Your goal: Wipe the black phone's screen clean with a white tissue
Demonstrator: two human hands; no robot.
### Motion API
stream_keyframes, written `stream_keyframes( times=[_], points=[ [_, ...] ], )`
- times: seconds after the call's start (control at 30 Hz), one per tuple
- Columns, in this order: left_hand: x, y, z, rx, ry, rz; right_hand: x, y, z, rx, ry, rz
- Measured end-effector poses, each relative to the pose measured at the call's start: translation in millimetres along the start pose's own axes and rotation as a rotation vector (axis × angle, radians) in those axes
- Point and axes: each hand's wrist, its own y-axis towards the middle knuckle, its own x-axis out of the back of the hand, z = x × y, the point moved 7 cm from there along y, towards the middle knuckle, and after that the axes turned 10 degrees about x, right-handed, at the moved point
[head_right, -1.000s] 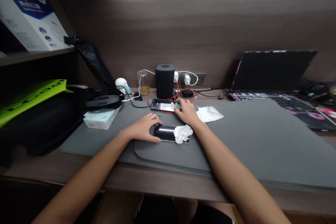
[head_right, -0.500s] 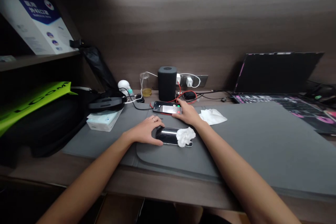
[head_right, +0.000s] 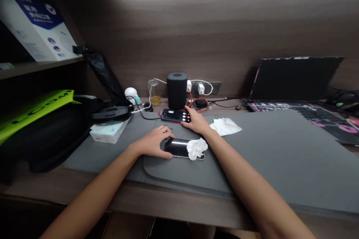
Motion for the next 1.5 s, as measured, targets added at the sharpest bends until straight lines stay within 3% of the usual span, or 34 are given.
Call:
stream_keyframes(
  times=[0.83, 1.07, 1.5],
  points=[
    [0.3, 1, 0, 0.004, 0.025, -0.023, 1, 7, -8, -0.104, -0.050, -0.016],
    [0.4, 0, 0, -0.008, 0.010, -0.030, 7, 4, -19, -0.168, -0.142, -0.095],
    [-0.4, 0, 0, 0.004, 0.015, -0.022, 15, -12, -13, -0.116, -0.183, -0.110]
  ],
)
